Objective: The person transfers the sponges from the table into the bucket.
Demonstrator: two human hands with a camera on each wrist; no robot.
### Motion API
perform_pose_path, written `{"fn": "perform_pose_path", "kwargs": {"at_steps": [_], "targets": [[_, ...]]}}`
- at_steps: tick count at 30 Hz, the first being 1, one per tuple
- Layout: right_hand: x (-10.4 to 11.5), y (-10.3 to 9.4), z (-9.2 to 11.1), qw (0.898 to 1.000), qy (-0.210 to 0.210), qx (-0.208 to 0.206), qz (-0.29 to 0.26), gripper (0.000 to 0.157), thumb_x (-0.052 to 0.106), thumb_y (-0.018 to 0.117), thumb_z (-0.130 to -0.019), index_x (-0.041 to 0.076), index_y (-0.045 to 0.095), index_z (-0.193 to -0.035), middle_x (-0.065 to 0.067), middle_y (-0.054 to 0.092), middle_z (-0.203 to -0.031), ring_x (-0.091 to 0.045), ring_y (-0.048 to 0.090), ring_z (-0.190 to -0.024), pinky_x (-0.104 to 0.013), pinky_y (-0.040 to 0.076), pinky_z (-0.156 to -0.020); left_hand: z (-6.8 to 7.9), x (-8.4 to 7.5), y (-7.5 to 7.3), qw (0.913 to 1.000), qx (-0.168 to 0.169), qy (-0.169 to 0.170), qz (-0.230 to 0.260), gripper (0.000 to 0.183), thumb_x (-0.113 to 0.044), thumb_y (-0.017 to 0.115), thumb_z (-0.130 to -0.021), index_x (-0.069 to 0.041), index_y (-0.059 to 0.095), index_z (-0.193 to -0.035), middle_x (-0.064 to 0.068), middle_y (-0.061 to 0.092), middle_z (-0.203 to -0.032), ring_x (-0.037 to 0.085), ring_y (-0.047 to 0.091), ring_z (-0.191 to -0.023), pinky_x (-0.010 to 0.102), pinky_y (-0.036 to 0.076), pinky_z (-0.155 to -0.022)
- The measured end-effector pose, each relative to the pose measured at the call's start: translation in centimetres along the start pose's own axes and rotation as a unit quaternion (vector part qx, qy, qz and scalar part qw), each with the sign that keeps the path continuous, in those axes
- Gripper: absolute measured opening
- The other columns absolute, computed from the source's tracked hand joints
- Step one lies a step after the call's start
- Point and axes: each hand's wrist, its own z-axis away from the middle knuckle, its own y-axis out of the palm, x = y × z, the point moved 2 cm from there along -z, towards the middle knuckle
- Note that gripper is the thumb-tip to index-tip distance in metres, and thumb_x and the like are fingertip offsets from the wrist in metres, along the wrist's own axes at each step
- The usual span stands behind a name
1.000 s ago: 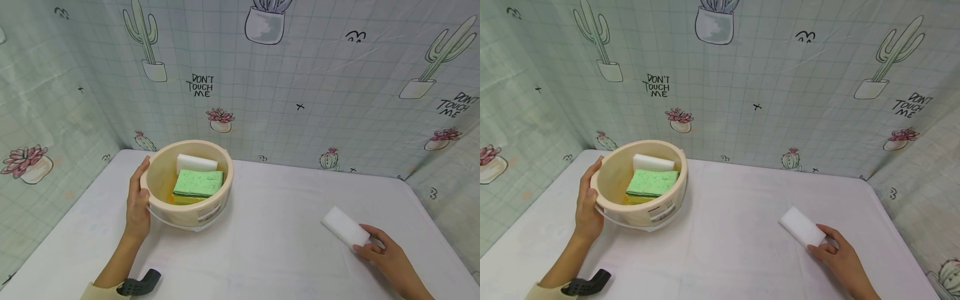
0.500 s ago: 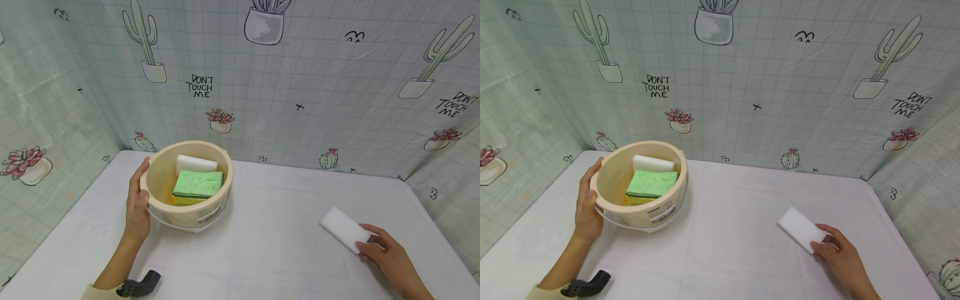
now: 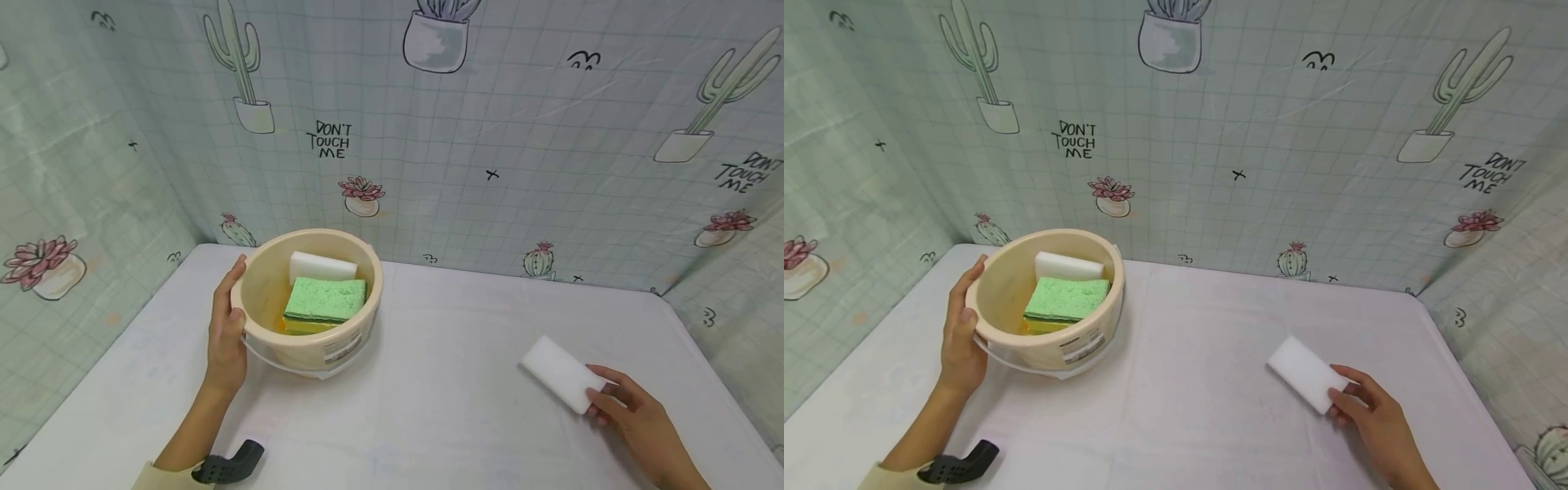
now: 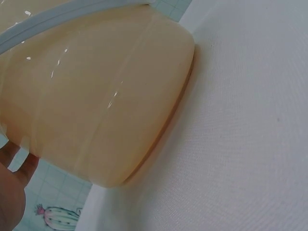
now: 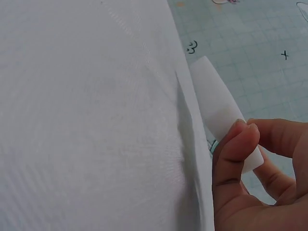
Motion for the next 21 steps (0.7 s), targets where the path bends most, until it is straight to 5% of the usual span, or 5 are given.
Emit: {"fn": "perform_pose_path", "kwargs": {"at_steps": [21], "targets": [[4.3,0.0,0.4,0.994,-0.092,0.022,-0.047,0.043,0.021,0.062,-0.094,0.01,0.051,-0.134,-0.003,0.059,-0.092,-0.013,0.06,-0.075,-0.023,0.052,-0.065,0.1,-0.1,0.1,1.0,0.001,0.0,-0.005,0.054,-0.024,0.038,-0.097,-0.007,0.031,-0.148,0.009,0.022,-0.156,0.024,0.017,-0.142,0.031,0.018,-0.112]]}}
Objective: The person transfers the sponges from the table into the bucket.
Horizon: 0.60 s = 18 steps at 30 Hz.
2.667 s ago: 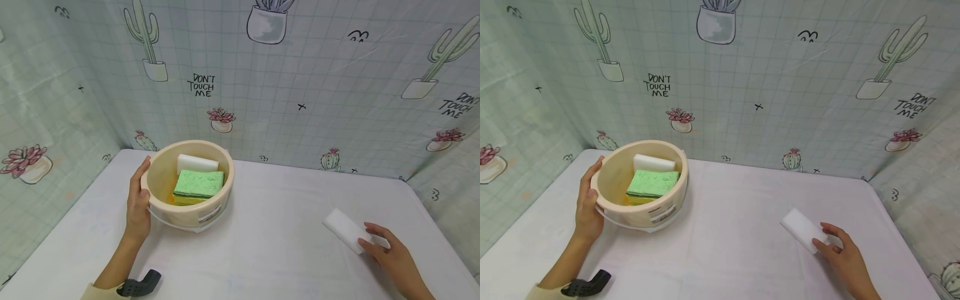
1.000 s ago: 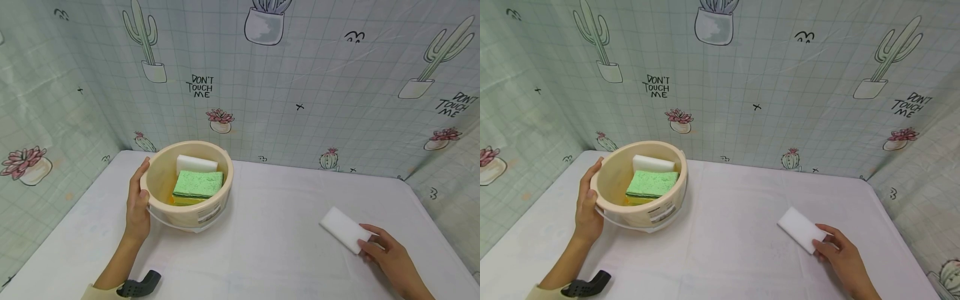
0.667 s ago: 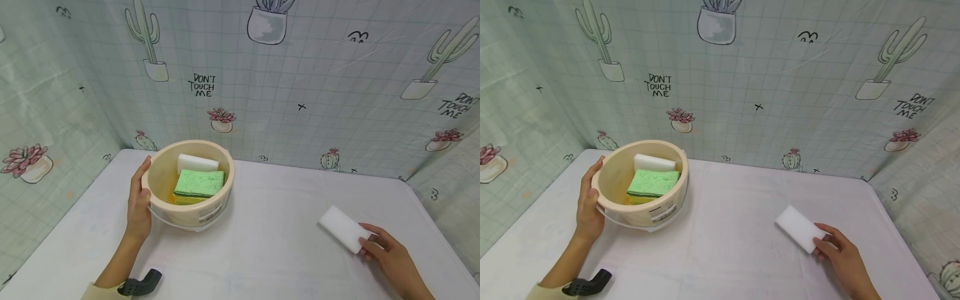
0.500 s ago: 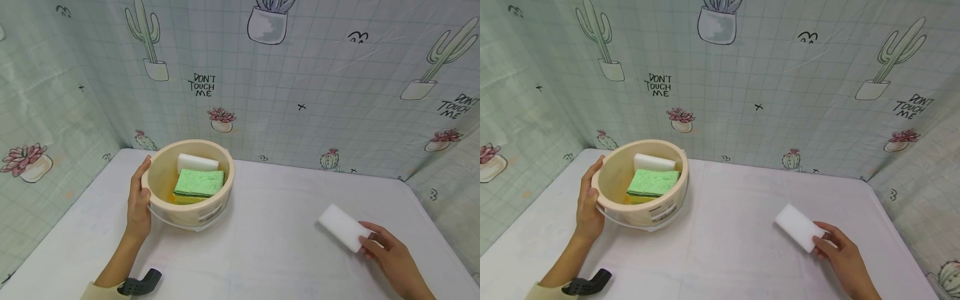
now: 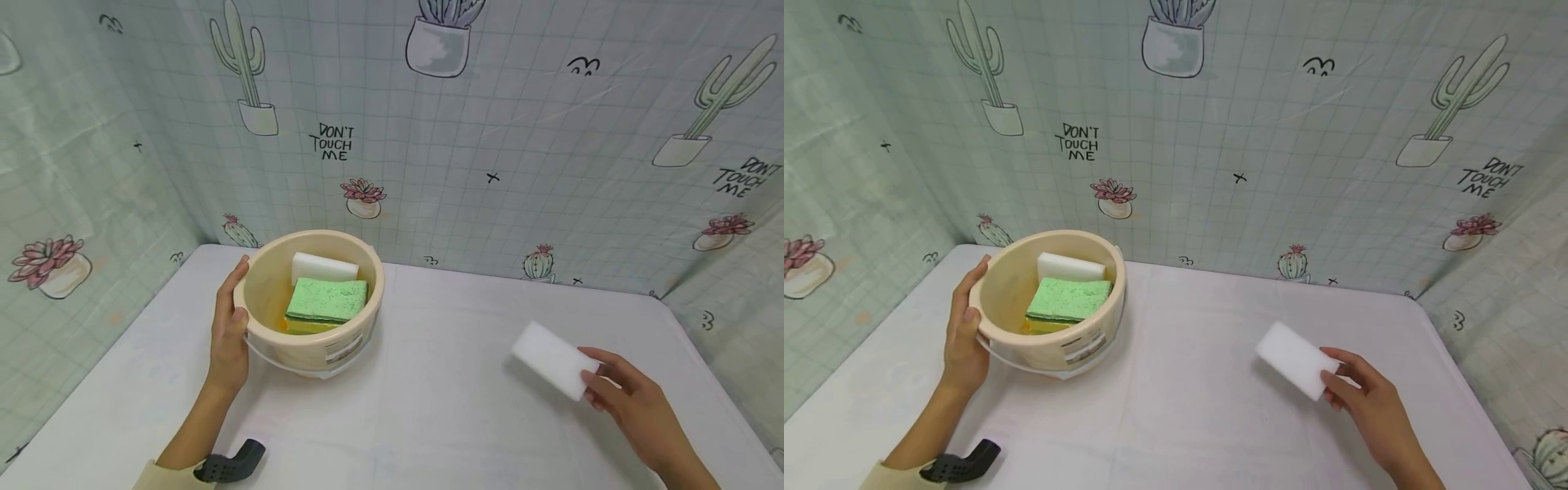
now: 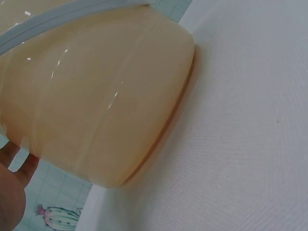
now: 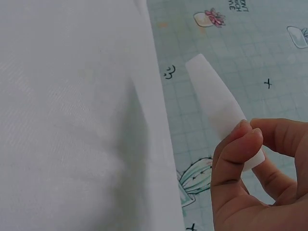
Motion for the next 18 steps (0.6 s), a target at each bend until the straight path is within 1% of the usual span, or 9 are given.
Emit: {"fn": "perform_pose_path", "kwargs": {"at_steps": [2,4,7,11,14,18], "targets": [[0.4,0.2,-0.2,1.0,-0.006,0.002,0.004,0.043,0.021,0.061,-0.094,0.01,0.051,-0.134,-0.004,0.059,-0.092,-0.014,0.06,-0.075,-0.023,0.052,-0.065,0.0,0.0,0.0,1.0,0.001,-0.001,0.0,0.055,-0.025,0.038,-0.097,-0.007,0.031,-0.148,0.008,0.022,-0.156,0.024,0.017,-0.142,0.031,0.018,-0.112],[0.9,0.4,-0.4,1.0,-0.009,-0.003,0.026,0.043,0.024,0.061,-0.095,0.012,0.051,-0.134,-0.005,0.059,-0.091,-0.014,0.06,-0.075,-0.023,0.052,-0.065,0.0,-0.1,0.0,1.0,0.001,-0.001,0.0,0.055,-0.025,0.038,-0.097,-0.007,0.031,-0.148,0.008,0.021,-0.156,0.024,0.017,-0.142,0.031,0.018,-0.112],[1.5,0.8,-0.9,0.999,-0.017,-0.008,0.04,0.043,0.026,0.06,-0.095,0.013,0.052,-0.134,-0.006,0.059,-0.091,-0.015,0.06,-0.075,-0.024,0.051,-0.065,0.0,-0.1,0.1,1.0,0.001,0.0,-0.003,0.054,-0.025,0.038,-0.097,-0.007,0.031,-0.148,0.009,0.022,-0.156,0.024,0.017,-0.142,0.03,0.018,-0.112],[2.1,1.7,-1.4,0.999,-0.026,-0.007,0.028,0.042,0.025,0.06,-0.095,0.01,0.052,-0.134,-0.008,0.056,-0.09,-0.016,0.059,-0.076,-0.025,0.051,-0.064,0.0,-0.1,0.1,1.0,-0.001,0.002,-0.004,0.054,-0.024,0.037,-0.097,-0.007,0.031,-0.148,0.009,0.022,-0.156,0.024,0.017,-0.142,0.03,0.019,-0.112],[2.6,2.4,-1.7,0.998,-0.034,-0.011,0.049,0.042,0.029,0.059,-0.095,0.012,0.053,-0.134,-0.011,0.056,-0.091,-0.017,0.059,-0.078,-0.025,0.051,-0.064,0.0,-0.1,0.1,1.0,-0.002,0.003,-0.001,0.054,-0.024,0.037,-0.097,-0.006,0.031,-0.148,0.009,0.022,-0.156,0.024,0.017,-0.142,0.03,0.019,-0.112],[3.2,3.2,-2.0,0.994,-0.044,-0.027,0.101,0.043,0.037,0.057,-0.095,0.019,0.053,-0.134,-0.011,0.058,-0.095,-0.019,0.06,-0.081,-0.027,0.053,-0.067,-0.1,0.0,0.1,1.0,-0.001,0.002,0.0,0.054,-0.025,0.037,-0.097,-0.007,0.032,-0.148,0.008,0.021,-0.156,0.024,0.016,-0.142,0.03,0.019,-0.112]]}}
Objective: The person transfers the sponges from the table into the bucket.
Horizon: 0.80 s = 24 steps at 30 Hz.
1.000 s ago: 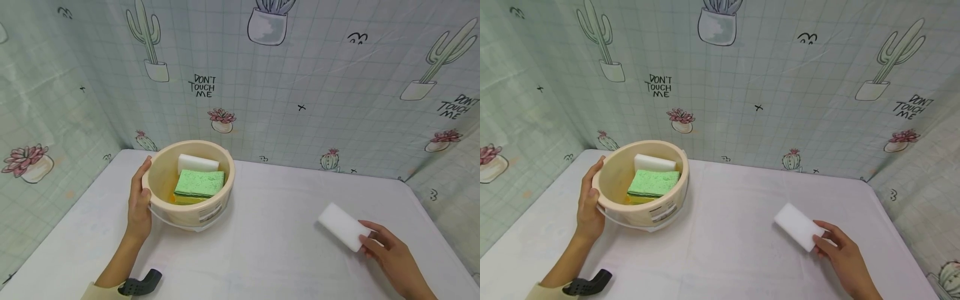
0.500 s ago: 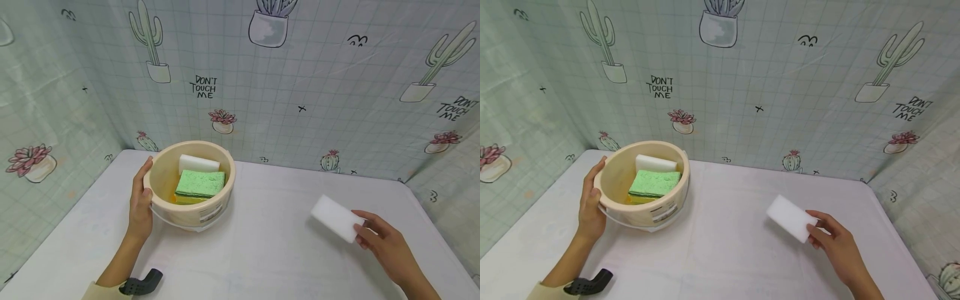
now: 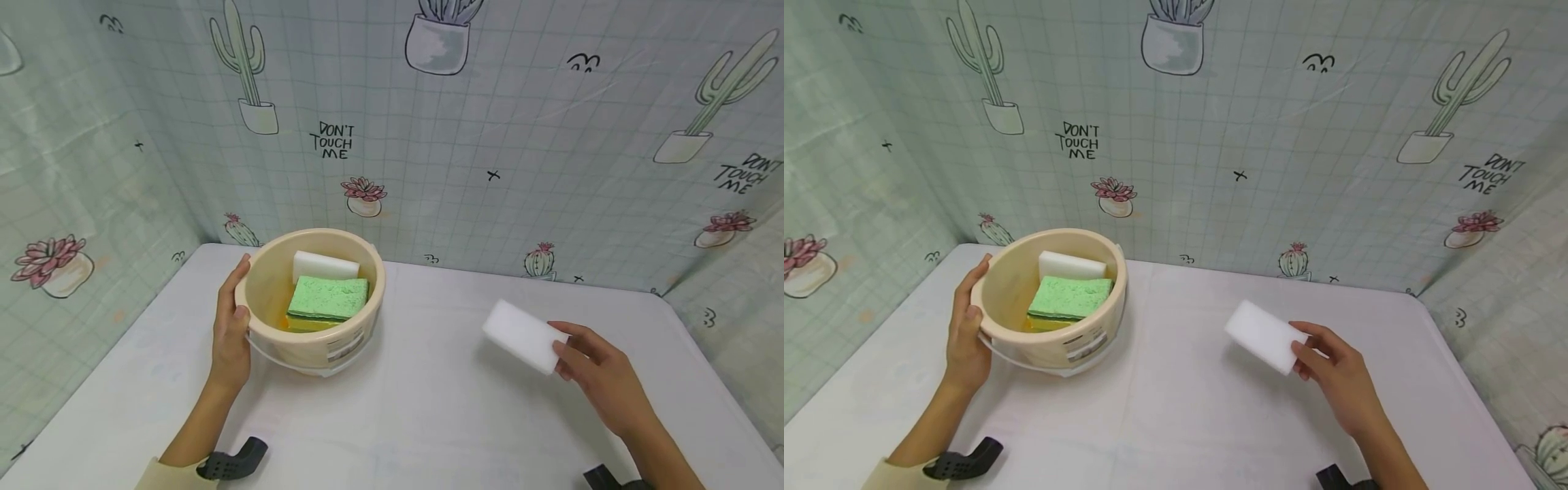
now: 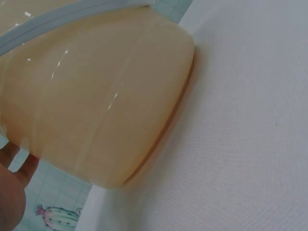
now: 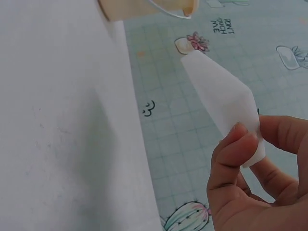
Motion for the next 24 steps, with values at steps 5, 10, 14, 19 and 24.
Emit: {"fn": "perform_pose_path", "kwargs": {"at_steps": [5,10,14,19,24], "targets": [[1.1,0.4,-0.5,1.0,-0.01,-0.003,0.023,0.043,0.041,0.056,-0.095,0.024,0.053,-0.135,-0.009,0.058,-0.097,-0.019,0.061,-0.083,-0.028,0.052,-0.07,0.0,0.1,0.0,1.0,0.0,-0.002,-0.001,0.054,-0.026,0.038,-0.097,-0.007,0.032,-0.148,0.008,0.02,-0.156,0.024,0.016,-0.142,0.031,0.018,-0.112],[2.1,0.8,-0.9,0.999,-0.023,0.013,-0.025,0.043,0.039,0.057,-0.095,0.022,0.055,-0.134,-0.011,0.056,-0.102,-0.018,0.061,-0.088,-0.025,0.053,-0.075,0.1,0.1,0.0,1.0,0.0,0.0,0.001,0.054,-0.025,0.037,-0.097,-0.007,0.032,-0.148,0.008,0.021,-0.156,0.024,0.016,-0.142,0.031,0.018,-0.112],[2.9,1.1,-1.2,0.999,-0.034,0.011,-0.023,0.042,0.038,0.058,-0.095,0.021,0.056,-0.133,-0.009,0.055,-0.107,-0.018,0.063,-0.087,-0.024,0.053,-0.075,0.1,0.1,0.0,1.0,-0.002,0.001,0.005,0.054,-0.024,0.037,-0.097,-0.006,0.032,-0.148,0.009,0.021,-0.156,0.024,0.016,-0.142,0.03,0.018,-0.112],[3.7,1.3,-1.6,1.0,-0.026,0.005,-0.008,0.043,0.042,0.056,-0.094,0.022,0.056,-0.133,-0.003,0.053,-0.122,-0.019,0.064,-0.087,-0.022,0.052,-0.075,0.0,0.2,0.0,1.0,-0.001,-0.001,0.008,0.054,-0.025,0.038,-0.098,-0.007,0.032,-0.148,0.009,0.022,-0.156,0.024,0.016,-0.142,0.03,0.018,-0.112],[4.7,1.4,-1.8,0.999,-0.03,0.004,-0.019,0.044,0.041,0.057,-0.094,0.022,0.055,-0.134,-0.001,0.049,-0.13,-0.02,0.063,-0.087,-0.02,0.05,-0.075,0.0,0.2,-0.1,0.9999,0.0,-0.002,0.01,0.054,-0.025,0.038,-0.098,-0.007,0.032,-0.148,0.008,0.021,-0.156,0.023,0.017,-0.142,0.03,0.018,-0.112]]}}
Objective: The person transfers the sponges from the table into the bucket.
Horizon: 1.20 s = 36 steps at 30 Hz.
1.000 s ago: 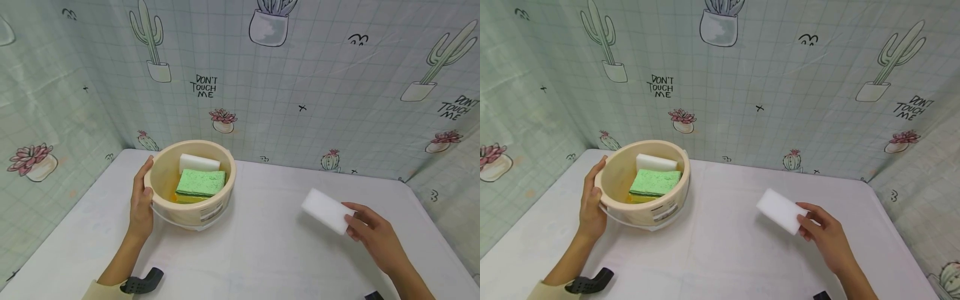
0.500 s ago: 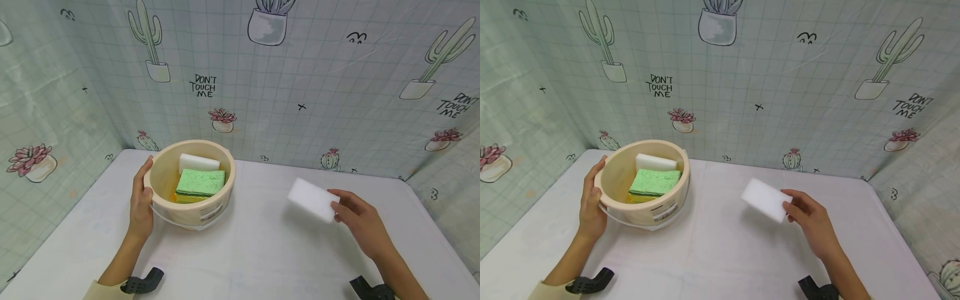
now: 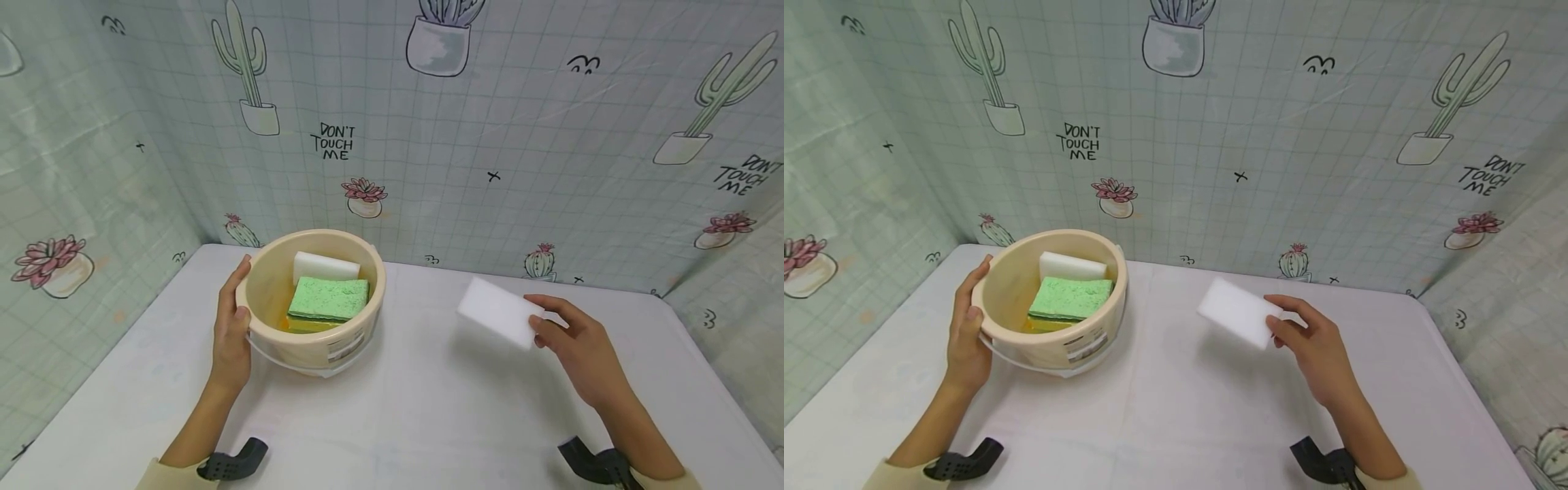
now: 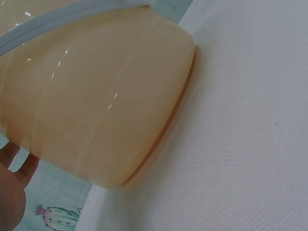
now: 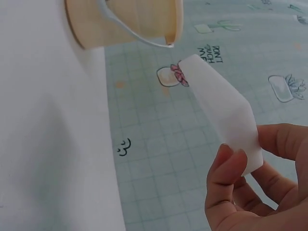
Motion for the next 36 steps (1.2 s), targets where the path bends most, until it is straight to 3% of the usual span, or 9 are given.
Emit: {"fn": "perform_pose_path", "kwargs": {"at_steps": [12,20,28,36], "targets": [[2.5,0.9,-1.2,0.997,-0.037,0.022,-0.063,0.041,0.033,0.061,-0.094,0.017,0.057,-0.131,-0.003,0.051,-0.125,-0.026,0.062,-0.085,-0.022,0.05,-0.076,0.0,0.0,0.0,1.0,0.0,-0.001,-0.002,0.054,-0.025,0.038,-0.098,-0.007,0.031,-0.148,0.009,0.021,-0.156,0.024,0.017,-0.142,0.03,0.019,-0.111],[4.9,2.4,-2.2,0.985,-0.075,0.064,-0.141,0.038,0.022,0.062,-0.094,0.01,0.058,-0.129,-0.008,0.054,-0.123,-0.024,0.06,-0.083,-0.024,0.051,-0.074,0.0,0.0,0.0,1.0,0.001,-0.001,-0.005,0.054,-0.027,0.039,-0.098,-0.007,0.032,-0.148,0.008,0.021,-0.156,0.024,0.017,-0.142,0.03,0.019,-0.112],[7.1,4.8,-3.6,0.97,-0.086,0.105,-0.203,0.035,0.017,0.066,-0.091,0.008,0.061,-0.125,-0.011,0.055,-0.12,-0.027,0.06,-0.082,-0.028,0.05,-0.073,0.0,0.0,0.0,1.0,0.0,-0.001,-0.007,0.054,-0.026,0.038,-0.098,-0.007,0.032,-0.148,0.008,0.021,-0.156,0.024,0.016,-0.142,0.03,0.019,-0.112],[9.3,7.0,-4.3,0.965,-0.088,0.128,-0.21,0.034,0.015,0.066,-0.09,0.01,0.062,-0.123,-0.01,0.055,-0.12,-0.031,0.06,-0.081,-0.027,0.049,-0.071,0.0,0.0,0.0,0.9999,-0.003,-0.002,-0.01,0.054,-0.026,0.038,-0.098,-0.007,0.032,-0.148,0.008,0.021,-0.156,0.024,0.016,-0.142,0.031,0.018,-0.112]]}}
